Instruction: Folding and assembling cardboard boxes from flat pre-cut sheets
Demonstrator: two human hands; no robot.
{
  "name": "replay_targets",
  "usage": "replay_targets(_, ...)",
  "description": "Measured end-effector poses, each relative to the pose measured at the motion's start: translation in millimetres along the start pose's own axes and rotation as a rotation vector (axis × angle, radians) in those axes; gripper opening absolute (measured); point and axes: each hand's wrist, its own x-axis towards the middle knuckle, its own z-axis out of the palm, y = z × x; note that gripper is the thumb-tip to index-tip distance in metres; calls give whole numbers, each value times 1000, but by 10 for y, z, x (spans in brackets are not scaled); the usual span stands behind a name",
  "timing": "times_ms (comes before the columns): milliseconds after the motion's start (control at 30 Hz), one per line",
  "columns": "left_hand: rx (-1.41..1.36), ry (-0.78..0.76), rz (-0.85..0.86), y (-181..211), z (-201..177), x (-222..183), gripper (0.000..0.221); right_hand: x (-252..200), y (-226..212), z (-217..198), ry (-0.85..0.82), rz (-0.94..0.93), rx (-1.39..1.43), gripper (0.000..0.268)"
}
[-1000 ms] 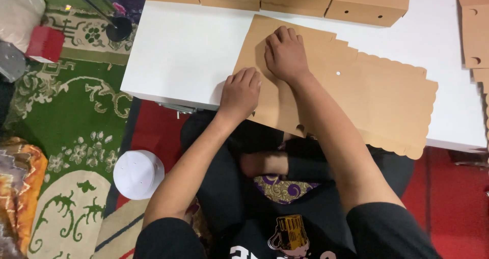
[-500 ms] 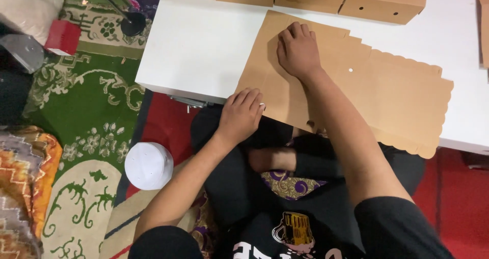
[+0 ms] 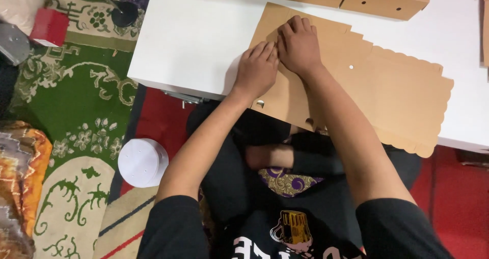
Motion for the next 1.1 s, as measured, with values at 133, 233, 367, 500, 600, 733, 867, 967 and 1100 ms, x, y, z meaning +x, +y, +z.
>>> replay_targets(133, -167, -140, -136, -121, 133, 148, 48, 1, 19, 9, -3, 5, 2, 19)
replay_targets(233, -159, -175, -143, -93, 131, 132, 49, 9, 15, -12, -4, 1, 10, 18)
replay_targets(367, -147, -198, -165, 52, -67, -5, 48, -9, -14, -9, 53, -47, 9, 17)
replay_targets(500, -107, -113, -173, 173, -216, -240, 44, -5, 32, 29, 67, -68, 33, 16)
replay_targets(600, -73, -117, -167, 266, -419, -442, 44, -10, 33, 19, 96, -89, 60, 13)
replay_targets(733, -13, -63, -93, 375, -701, -643, 35, -14, 25, -4, 110, -104, 72, 12)
replay_targets(867, -6, -84, -91, 442, -880, -796, 39, -24, 19, -6, 107, -107, 69, 15)
replay_targets(967, -29, -103, -98, 457, -948, -859, 36, -17, 18, -9, 107, -113, 32, 14)
replay_targets(1100, -24, -81, -103, 430, -936, -870, 38, -16, 29, -7, 100, -124, 18, 12)
